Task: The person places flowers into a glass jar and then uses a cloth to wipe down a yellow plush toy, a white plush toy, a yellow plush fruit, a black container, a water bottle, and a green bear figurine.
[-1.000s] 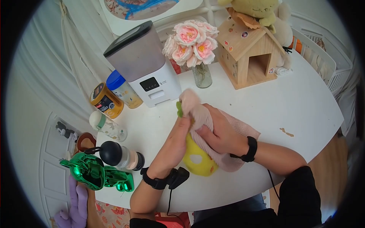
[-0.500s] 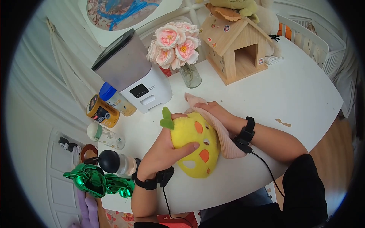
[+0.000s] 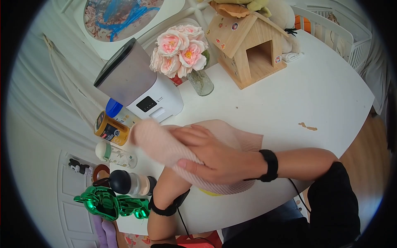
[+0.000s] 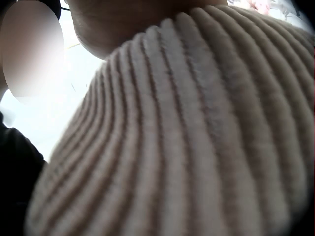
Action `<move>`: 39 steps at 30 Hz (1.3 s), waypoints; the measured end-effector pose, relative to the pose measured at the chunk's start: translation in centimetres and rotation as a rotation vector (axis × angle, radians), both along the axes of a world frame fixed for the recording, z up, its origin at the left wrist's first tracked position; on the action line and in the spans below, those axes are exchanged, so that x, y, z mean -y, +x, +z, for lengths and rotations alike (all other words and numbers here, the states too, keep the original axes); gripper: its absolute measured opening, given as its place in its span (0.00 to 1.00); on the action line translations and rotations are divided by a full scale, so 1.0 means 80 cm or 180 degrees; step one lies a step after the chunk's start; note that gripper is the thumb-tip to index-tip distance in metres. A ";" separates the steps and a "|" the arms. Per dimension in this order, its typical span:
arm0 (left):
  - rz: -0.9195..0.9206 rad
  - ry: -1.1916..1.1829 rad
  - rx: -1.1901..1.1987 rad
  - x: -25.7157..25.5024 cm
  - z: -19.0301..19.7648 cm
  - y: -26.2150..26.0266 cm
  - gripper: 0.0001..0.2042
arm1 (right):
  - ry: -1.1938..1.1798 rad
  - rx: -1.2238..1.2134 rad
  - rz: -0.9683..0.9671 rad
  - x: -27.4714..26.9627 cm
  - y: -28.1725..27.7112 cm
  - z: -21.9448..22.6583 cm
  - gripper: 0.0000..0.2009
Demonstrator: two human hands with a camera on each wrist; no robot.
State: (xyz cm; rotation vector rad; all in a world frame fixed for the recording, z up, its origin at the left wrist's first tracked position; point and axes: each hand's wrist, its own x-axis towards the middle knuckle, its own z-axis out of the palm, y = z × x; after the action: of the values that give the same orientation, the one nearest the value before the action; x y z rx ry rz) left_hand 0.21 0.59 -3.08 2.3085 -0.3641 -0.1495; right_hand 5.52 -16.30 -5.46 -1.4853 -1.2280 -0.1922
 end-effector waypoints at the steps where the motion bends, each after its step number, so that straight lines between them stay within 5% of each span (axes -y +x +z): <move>1: 0.0000 0.0009 0.0006 0.003 0.005 0.003 0.26 | 0.0274 0.0029 -0.0226 -0.004 0.008 -0.008 0.21; 5: 0.0002 -0.0207 0.0168 0.020 0.016 0.010 0.31 | 0.0262 -0.0696 -0.0076 -0.001 0.031 -0.022 0.20; 7: 0.0064 -0.0210 0.0409 0.020 0.015 0.009 0.33 | 0.0166 -0.1784 -0.0031 0.003 0.037 -0.029 0.22; 14: -0.0083 -0.0143 -0.0102 0.019 0.019 0.011 0.34 | -0.0431 -0.2621 -0.0374 0.002 0.087 -0.082 0.27; 16: -0.0020 -0.0228 -0.0187 0.020 0.018 0.010 0.34 | -0.0134 -0.3821 -0.0176 0.011 0.077 -0.052 0.27; 19: -0.0163 -0.0052 0.0134 0.018 0.015 0.008 0.32 | -0.0419 -0.3628 -0.0077 0.013 0.062 -0.033 0.27; 21: -0.0185 0.0734 0.0003 0.020 0.021 0.002 0.31 | -0.0916 -0.2117 -0.0292 0.022 0.034 -0.006 0.25; 22: -0.0178 0.0727 -0.0008 0.021 0.021 -0.001 0.31 | -0.0927 -0.2125 -0.0285 0.018 0.023 -0.003 0.25; 24: 0.0321 -0.0065 -0.0419 0.024 0.021 -0.006 0.30 | 0.0041 -0.0865 -0.0243 0.005 0.002 -0.001 0.23; 27: 0.0232 0.0019 -0.0265 0.022 0.019 -0.005 0.29 | -0.0219 -0.0041 -0.0139 0.011 -0.017 0.009 0.22; 33: -0.0022 0.0251 0.0244 0.017 0.011 0.000 0.29 | 0.0463 -0.0458 -0.0008 0.002 0.004 -0.010 0.20; 39: 0.0175 0.0147 0.0371 0.018 0.009 -0.003 0.29 | 0.0000 -0.1403 -0.0703 0.004 0.043 -0.042 0.22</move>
State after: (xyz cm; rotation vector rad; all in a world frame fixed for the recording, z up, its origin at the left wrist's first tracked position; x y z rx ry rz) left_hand -0.01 -0.86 -2.39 2.3766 -0.3588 0.0041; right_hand 8.95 -16.64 -8.82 -1.5595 -0.7120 -0.0078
